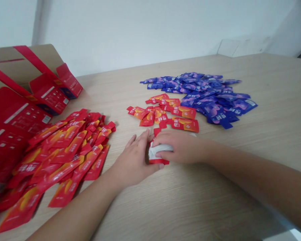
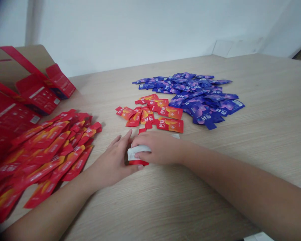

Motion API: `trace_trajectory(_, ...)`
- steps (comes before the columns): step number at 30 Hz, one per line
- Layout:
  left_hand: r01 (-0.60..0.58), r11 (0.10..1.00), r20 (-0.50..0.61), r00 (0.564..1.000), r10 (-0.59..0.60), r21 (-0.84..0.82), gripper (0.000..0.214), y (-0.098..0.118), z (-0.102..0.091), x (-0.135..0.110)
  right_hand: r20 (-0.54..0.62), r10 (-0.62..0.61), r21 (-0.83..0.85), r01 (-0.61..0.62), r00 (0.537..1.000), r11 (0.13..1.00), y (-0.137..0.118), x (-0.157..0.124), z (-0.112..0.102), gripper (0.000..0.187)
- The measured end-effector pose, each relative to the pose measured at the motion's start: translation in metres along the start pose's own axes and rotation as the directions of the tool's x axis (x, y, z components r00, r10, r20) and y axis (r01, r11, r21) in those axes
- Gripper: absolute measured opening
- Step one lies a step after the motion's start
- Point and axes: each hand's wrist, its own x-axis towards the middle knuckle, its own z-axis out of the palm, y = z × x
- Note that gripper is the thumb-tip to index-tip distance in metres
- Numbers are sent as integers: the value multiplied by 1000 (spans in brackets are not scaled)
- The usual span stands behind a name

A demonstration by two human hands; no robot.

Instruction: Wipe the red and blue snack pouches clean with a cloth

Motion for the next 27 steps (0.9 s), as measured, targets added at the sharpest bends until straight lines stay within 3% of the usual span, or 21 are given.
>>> trace_trajectory(5, -23, 999, -6, 1000, 23, -24, 109, 0, 0, 0, 52, -6, -11, 7, 999, 1000, 2, 1, -2, 21)
trace_trajectory(20, -8, 1000, -1, 1000, 8, -3, 106, 2, -1, 0, -160, 81, -234, -117, 984, 965, 21, 8, 12, 19)
trace_trajectory(27, 9, 1000, 11, 1000, -9, 11, 103, 1, -1, -1, -313, 99, -119, -143, 945, 983, 29, 4, 15, 24)
